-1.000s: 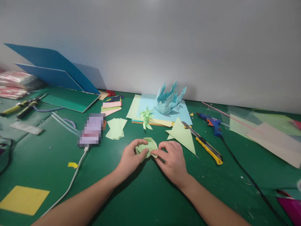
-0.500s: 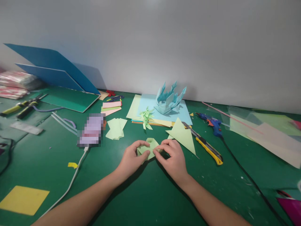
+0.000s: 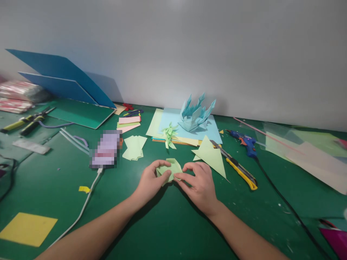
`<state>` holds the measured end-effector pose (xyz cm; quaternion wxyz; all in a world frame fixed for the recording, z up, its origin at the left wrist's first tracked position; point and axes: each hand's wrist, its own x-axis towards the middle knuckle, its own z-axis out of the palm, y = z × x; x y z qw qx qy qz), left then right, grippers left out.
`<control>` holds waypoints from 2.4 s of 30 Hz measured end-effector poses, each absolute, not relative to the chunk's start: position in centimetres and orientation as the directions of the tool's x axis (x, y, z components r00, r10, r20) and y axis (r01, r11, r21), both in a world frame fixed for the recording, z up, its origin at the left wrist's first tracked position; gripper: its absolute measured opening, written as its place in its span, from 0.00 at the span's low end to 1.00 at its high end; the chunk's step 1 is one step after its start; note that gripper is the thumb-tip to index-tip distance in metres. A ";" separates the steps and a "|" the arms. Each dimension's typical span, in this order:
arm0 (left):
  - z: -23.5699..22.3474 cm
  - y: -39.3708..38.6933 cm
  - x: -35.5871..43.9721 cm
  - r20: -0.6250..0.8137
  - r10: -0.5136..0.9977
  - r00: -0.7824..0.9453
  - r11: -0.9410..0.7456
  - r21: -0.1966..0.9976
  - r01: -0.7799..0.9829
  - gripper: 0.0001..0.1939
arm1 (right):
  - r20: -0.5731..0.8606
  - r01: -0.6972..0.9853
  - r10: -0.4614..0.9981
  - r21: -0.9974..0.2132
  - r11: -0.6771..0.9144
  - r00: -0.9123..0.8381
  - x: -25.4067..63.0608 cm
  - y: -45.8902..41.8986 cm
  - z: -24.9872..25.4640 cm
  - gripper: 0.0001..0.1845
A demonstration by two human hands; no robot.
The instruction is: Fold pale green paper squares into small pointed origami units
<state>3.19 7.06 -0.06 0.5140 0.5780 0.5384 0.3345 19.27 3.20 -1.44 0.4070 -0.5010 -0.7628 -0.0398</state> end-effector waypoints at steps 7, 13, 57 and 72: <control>0.1 7.1 3.2 -0.155 0.970 0.188 0.091 0.947 0.308 0.14 | 0.661 0.802 0.705 -0.262 0.537 -0.256 19.4 3.2 -1.1 0.09; 0.1 7.1 3.2 -0.154 0.970 0.191 0.087 0.944 0.319 0.14 | 0.672 0.795 0.689 -0.248 0.554 -0.270 19.3 3.2 -1.2 0.11; 0.3 7.0 3.3 -0.114 0.972 0.203 0.046 0.948 0.313 0.11 | 0.708 0.839 0.668 -0.203 0.504 -0.230 18.9 3.3 -1.6 0.10; 0.6 6.9 3.2 -0.124 0.966 0.228 0.044 0.944 0.327 0.10 | 0.707 0.844 0.667 -0.192 0.500 -0.234 18.9 3.3 -1.5 0.10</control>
